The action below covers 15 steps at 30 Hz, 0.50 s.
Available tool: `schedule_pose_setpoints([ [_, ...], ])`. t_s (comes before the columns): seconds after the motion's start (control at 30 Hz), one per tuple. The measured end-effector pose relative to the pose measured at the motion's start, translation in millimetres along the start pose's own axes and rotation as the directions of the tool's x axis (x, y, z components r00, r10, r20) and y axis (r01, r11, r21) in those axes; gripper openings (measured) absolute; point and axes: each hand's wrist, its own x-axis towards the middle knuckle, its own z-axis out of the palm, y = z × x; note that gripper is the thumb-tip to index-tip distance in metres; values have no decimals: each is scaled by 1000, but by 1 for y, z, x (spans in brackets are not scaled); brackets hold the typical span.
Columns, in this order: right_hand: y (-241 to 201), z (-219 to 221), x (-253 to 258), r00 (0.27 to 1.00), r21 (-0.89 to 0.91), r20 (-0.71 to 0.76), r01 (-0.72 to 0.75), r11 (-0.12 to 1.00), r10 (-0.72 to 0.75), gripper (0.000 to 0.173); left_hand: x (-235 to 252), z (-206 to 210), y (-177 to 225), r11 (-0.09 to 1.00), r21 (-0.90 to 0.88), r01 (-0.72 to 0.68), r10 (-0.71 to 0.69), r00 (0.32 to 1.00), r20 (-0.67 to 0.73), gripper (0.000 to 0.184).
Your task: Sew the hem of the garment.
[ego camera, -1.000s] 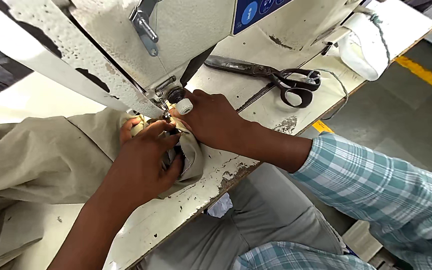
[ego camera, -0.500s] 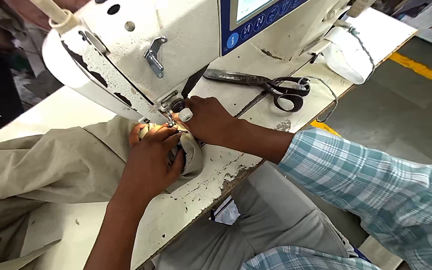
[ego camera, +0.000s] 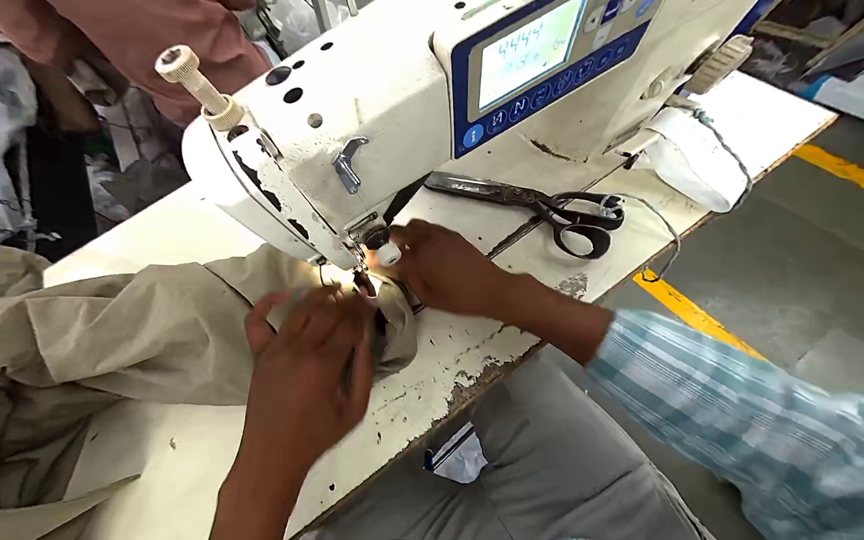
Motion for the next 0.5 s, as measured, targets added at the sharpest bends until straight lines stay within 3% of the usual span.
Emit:
schedule_pose_setpoints([
  [0.07, -12, -8, -18, 991, 185, -50, 133, 974, -126, 38, -11, -5, 2, 995, -55, -87, 88, 996, 10, 38],
  [0.13, -18, -10, -30, 981, 276, 46, 169, 946, -188, 43, -12, -6, -2, 981, -66, -181, 186, 980, 71, 36],
  [0.27, -7, -9, -30, 953, 104, 282, 82, 991, -109, 52, 12, -11, -31, 988, 57, -142, 127, 968, 216, 62],
  [0.33, -4, -9, -30, 940, 116, 334, 30, 993, -68, 49, 18, -16, -27, 986, 115, -121, 88, 962, 260, 53],
  [0.4, 0, -10, -28, 932, 185, 356, 1, 983, -68, 41, 23, -21, 17, 976, 144, -166, 139, 974, 179, 28],
  [0.5, -3, -8, -30, 942, 313, 290, 76, 947, -171, 23, 18, -18, 72, 981, 68, -182, 183, 983, -20, 22],
])
